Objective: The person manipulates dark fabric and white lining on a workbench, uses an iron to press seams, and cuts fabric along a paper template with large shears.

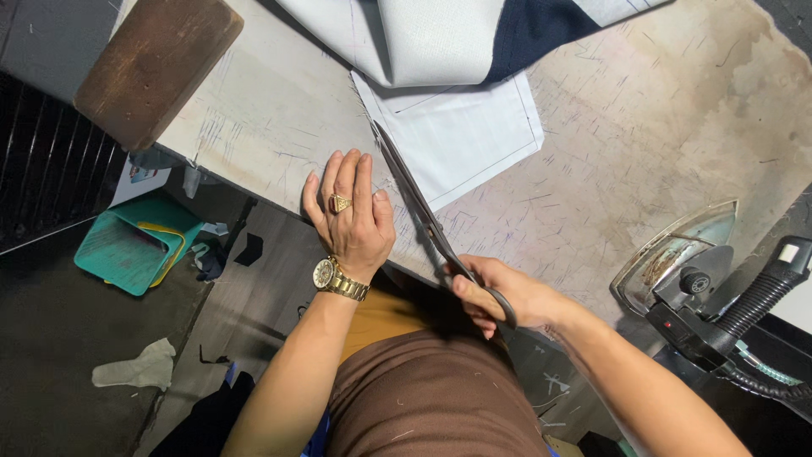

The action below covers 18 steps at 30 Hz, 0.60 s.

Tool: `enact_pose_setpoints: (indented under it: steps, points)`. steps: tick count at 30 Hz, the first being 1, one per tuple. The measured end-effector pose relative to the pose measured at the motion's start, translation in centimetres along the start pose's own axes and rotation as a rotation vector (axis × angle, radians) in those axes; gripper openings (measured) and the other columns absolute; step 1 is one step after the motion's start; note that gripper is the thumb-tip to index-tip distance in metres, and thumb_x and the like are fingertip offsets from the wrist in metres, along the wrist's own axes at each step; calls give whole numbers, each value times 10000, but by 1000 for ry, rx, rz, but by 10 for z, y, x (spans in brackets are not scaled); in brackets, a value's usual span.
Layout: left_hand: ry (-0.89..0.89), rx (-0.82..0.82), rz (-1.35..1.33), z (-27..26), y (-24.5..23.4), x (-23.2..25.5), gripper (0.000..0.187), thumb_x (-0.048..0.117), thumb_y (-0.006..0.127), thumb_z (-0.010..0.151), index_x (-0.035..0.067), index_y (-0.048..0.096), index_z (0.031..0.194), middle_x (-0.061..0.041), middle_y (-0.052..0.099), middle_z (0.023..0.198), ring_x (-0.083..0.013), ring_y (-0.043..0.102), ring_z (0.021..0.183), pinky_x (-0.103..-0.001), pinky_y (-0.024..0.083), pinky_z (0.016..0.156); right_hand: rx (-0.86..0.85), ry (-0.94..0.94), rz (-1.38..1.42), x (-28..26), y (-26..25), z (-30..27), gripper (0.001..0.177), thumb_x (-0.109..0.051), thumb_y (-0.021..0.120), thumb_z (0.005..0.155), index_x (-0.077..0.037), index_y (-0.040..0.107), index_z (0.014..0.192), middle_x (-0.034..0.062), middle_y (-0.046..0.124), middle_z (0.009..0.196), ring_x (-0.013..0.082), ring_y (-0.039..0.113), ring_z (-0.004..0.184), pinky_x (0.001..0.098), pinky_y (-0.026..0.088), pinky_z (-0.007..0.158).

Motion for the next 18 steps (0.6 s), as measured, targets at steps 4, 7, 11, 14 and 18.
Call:
enact_pose_setpoints:
  steps: [4,7,11,14,18]
  points:
    - [-154,14,-244,-9,12,-20,396,195,401,1078,68,544,1425,-129,612,1405,-293,518,1372,-502,213,1182,112,144,-537,-10,-6,-17,491,-516,620,972,-25,620,1008,118,602,565,231,661,492,366,598,529]
    - [-203,-234,-262,9,15,-28,496,282,398,1098,124,321,1561,-92,362,1604,-251,323,1527,-517,92,1274,139,307,-768,-2,-9,-57,497,-612,612,933,-124,640,1019,70,641,731,216,643,684,365,545,678]
    - [278,-739,83,5,4,-8,870,671,35,1031,32,151,1610,-167,283,1683,-315,248,1558,-652,176,1237,453,455,-671,15,-22,-114,363,-523,677,897,-234,747,1107,-23,610,664,95,515,616,273,441,602]
    - [553,-279,-646,-21,-58,16,527,296,478,1065,128,521,567,65,478,411,-355,793,726,-391,642,732,780,199,-369,48,-53,-126,331,-364,691,955,-73,578,843,88,604,493,190,584,380,307,457,450]
    - [344,-304,-417,-40,-25,-5,448,347,418,1068,71,623,1355,-157,600,1451,-292,468,1431,-507,316,1209,1098,7,-532,8,-86,-111,316,-395,765,959,-88,688,954,117,606,480,266,645,460,368,489,566]
Point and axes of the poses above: each hand's wrist, its own z-axis towards the middle knuckle, its own y-axis out of the palm, x = y × z, the point moved 5 cm from there along z, towards the middle knuckle
